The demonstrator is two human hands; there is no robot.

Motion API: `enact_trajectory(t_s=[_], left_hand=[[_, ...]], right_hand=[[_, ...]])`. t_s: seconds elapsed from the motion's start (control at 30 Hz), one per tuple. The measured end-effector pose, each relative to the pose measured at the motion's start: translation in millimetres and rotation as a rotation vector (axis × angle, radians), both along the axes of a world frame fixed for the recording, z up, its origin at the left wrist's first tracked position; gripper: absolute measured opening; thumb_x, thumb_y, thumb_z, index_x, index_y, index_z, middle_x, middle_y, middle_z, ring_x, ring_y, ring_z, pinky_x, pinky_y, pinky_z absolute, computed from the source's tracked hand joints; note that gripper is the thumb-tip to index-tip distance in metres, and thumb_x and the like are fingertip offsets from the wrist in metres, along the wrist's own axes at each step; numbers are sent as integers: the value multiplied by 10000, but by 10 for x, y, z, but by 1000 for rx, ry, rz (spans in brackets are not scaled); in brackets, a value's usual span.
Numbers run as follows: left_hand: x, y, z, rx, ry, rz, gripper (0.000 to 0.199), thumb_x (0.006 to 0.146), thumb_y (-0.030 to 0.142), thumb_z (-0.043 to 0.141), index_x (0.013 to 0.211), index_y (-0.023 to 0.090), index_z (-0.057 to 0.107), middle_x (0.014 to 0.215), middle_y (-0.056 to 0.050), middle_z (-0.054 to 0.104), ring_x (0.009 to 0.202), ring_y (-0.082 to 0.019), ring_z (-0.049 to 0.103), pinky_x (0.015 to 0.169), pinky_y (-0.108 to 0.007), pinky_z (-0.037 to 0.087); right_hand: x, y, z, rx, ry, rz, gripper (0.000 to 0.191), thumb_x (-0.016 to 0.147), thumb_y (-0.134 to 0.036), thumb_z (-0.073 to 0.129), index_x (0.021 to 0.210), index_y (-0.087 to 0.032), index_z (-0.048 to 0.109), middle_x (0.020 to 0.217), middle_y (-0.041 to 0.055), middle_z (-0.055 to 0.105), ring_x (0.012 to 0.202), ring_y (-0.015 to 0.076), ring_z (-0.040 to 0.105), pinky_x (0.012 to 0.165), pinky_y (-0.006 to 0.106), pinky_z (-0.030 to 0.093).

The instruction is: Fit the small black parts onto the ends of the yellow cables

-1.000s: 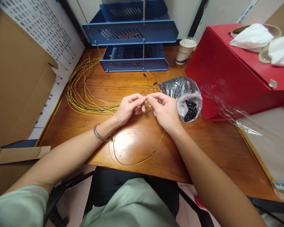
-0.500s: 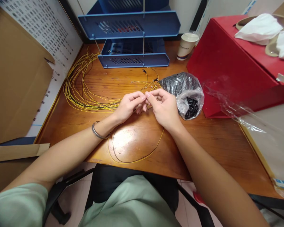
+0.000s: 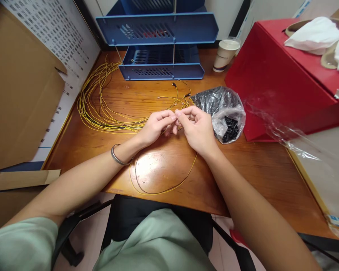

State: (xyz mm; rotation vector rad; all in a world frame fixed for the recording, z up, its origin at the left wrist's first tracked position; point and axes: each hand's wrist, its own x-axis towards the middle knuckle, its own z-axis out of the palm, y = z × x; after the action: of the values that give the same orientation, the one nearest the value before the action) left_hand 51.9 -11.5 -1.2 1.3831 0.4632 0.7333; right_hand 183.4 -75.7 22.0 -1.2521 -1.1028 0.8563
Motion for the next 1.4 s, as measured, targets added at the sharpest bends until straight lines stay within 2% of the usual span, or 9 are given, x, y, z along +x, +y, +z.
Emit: enact_trajectory(t_s=[0.33,0.6,0.7,0.83,0.97,1.07,1.13,1.2,1.4], left_hand=[[3,-11,36,22,28,-3,231,934,208,530,726,136,598,575,7,601,453,-66,431,462,-206,330],[5,-4,26,41,41,-9,252,937,247,563,712,138,594,586,12,607,485,-64,452,509,-211,355],[0,0,22,69,58,-14,271,946,288,584,722,136,605,587,18,605,501,-63,457,539,-214,364],[-7,-4,22,89,95,-32,310,946,392,622,782,131,651,542,43,548,506,-66,466,568,-217,368],[-5,-1,3,111,85,-32,371,935,476,626,808,129,663,548,41,553,529,-72,485,590,-219,382],[0,8,-29,134,52,-27,403,924,515,626,820,127,660,569,35,567,549,-72,491,600,-218,392],[3,12,-47,141,51,-14,425,914,545,629,829,129,658,578,32,573,552,-73,487,598,-219,392],[3,12,-55,134,58,3,437,904,564,636,832,133,655,579,32,575,548,-73,481,591,-220,389],[-2,-2,-44,120,50,33,422,903,552,636,825,138,652,569,38,562,530,-71,476,579,-224,390]], right_hand=[[26,-8,-24,13,9,7,364,726,-484,855,705,-191,640,572,-44,594,411,50,427,439,228,414],[-1,-17,-84,33,38,-69,316,738,-445,852,812,-211,654,584,-50,600,427,68,458,435,230,396],[-17,-22,-88,60,9,-141,293,785,-445,816,844,-212,648,609,-34,627,406,68,448,398,231,343],[-20,-17,-72,142,9,-316,274,899,-499,682,928,-227,696,702,3,668,393,73,442,371,257,277],[15,10,-92,202,64,-362,248,930,-450,646,938,-228,756,589,-23,546,411,78,387,396,268,262],[84,37,-137,113,146,-357,233,880,-451,690,987,-251,743,570,-63,388,417,73,296,390,249,222],[136,49,-153,49,193,-333,246,869,-459,676,1021,-268,714,597,-74,347,417,69,255,383,239,212],[168,52,-140,14,250,-305,244,868,-439,640,1037,-270,690,637,-70,388,416,64,274,378,237,229],[117,30,-40,-66,353,-327,250,790,-297,607,1034,-242,629,859,-20,669,416,46,425,357,211,272]])
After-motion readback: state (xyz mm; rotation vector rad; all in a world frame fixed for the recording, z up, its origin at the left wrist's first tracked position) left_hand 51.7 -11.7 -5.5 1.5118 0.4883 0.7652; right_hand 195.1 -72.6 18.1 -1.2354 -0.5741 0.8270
